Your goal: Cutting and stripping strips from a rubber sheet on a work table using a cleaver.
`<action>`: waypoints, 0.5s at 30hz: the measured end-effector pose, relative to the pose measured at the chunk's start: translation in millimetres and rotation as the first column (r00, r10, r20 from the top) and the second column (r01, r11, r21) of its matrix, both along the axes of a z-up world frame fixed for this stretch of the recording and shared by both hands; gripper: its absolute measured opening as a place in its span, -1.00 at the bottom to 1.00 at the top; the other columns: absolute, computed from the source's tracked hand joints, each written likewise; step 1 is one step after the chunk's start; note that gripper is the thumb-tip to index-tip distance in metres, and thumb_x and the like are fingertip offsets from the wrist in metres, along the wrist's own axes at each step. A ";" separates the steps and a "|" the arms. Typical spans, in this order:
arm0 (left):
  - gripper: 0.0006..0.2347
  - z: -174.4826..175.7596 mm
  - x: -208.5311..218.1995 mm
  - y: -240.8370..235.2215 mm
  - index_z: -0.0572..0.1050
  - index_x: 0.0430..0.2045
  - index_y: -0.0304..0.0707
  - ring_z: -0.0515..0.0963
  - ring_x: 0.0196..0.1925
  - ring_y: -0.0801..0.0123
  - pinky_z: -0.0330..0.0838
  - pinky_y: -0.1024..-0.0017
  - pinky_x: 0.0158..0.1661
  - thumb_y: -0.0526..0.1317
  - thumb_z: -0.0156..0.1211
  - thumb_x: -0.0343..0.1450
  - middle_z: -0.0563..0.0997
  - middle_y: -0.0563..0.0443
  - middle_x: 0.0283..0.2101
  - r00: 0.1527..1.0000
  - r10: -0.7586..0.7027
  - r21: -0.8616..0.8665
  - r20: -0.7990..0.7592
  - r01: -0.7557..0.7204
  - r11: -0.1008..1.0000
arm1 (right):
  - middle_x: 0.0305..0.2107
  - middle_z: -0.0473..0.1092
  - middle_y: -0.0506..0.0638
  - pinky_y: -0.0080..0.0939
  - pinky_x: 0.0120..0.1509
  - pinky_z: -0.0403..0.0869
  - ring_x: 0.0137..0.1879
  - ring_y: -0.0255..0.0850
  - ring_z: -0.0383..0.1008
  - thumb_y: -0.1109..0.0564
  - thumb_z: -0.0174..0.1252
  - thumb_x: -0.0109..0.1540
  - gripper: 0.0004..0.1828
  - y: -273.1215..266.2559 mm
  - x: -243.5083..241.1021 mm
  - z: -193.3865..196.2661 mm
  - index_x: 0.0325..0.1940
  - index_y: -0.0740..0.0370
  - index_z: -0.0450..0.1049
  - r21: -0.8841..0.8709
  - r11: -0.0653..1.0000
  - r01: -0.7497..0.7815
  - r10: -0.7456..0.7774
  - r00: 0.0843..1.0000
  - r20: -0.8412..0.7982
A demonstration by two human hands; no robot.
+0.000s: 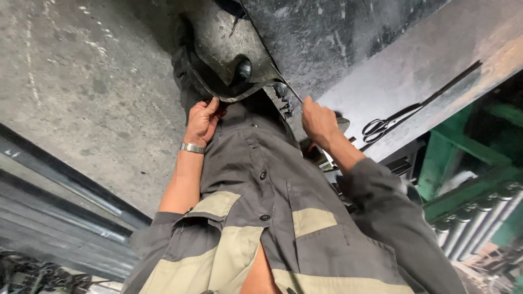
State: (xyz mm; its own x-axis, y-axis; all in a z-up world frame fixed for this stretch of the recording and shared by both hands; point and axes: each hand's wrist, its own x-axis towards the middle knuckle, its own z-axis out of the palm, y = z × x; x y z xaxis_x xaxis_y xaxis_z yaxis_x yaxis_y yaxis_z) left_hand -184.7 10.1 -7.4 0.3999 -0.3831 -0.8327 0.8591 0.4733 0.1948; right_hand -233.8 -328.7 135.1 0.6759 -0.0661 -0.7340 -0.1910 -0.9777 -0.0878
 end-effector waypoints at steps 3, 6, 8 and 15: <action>-0.87 8.0 -5.6 5.0 0.54 -0.31 -0.37 0.58 -0.20 0.28 0.49 0.23 -0.08 -0.24 0.28 0.48 0.62 -0.05 -0.21 1.000 0.002 0.017 0.027 -0.003 1.000 | -0.41 0.50 0.37 0.31 -0.26 0.50 -0.28 0.34 0.55 0.26 -0.03 0.26 -0.84 4.7 20.3 -41.6 -0.11 0.41 0.26 0.066 0.998 0.023 -0.027 0.997 0.070; -0.88 14.3 -11.8 8.5 0.50 -0.35 -0.32 0.62 -0.19 0.23 0.50 0.20 -0.10 -0.26 0.30 0.44 0.64 -0.06 -0.22 0.999 0.034 0.062 0.029 -0.036 0.997 | -0.41 0.51 0.35 0.27 -0.23 0.52 -0.27 0.31 0.57 0.24 -0.01 0.21 -0.84 6.6 25.5 -49.6 -0.17 0.37 0.28 0.048 0.998 -0.041 0.038 0.997 0.060; -0.87 14.8 -13.7 10.9 0.48 -0.36 -0.32 0.64 -0.18 0.20 0.50 0.18 -0.11 -0.27 0.32 0.44 0.63 -0.05 -0.24 0.998 0.044 0.086 0.050 -0.048 0.995 | -0.41 0.51 0.35 0.27 -0.24 0.51 -0.28 0.31 0.57 0.24 -0.03 0.25 -0.87 -5.2 5.4 -30.9 -0.15 0.36 0.28 0.059 0.997 -0.041 0.034 0.992 0.118; -0.76 -1.2 -56.6 20.6 0.46 -0.48 -0.34 0.53 -0.17 0.24 0.48 0.11 0.02 -0.24 0.31 0.57 0.56 0.00 -0.30 0.974 0.174 -0.070 0.144 -0.166 0.984 | -0.42 0.50 0.34 0.24 -0.23 0.52 -0.28 0.28 0.57 0.25 0.00 0.25 -0.88 -28.8 -45.8 8.8 -0.15 0.36 0.29 0.069 0.997 -0.028 0.020 0.994 0.107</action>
State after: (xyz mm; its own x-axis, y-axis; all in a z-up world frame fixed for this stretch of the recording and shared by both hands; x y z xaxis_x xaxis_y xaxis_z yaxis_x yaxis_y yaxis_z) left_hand -241.3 30.7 -8.6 0.5813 -0.3443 -0.7373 0.7284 0.6240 0.2829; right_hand -279.7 -357.6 143.9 0.7512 0.0004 -0.6600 -0.1536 -0.9724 -0.1755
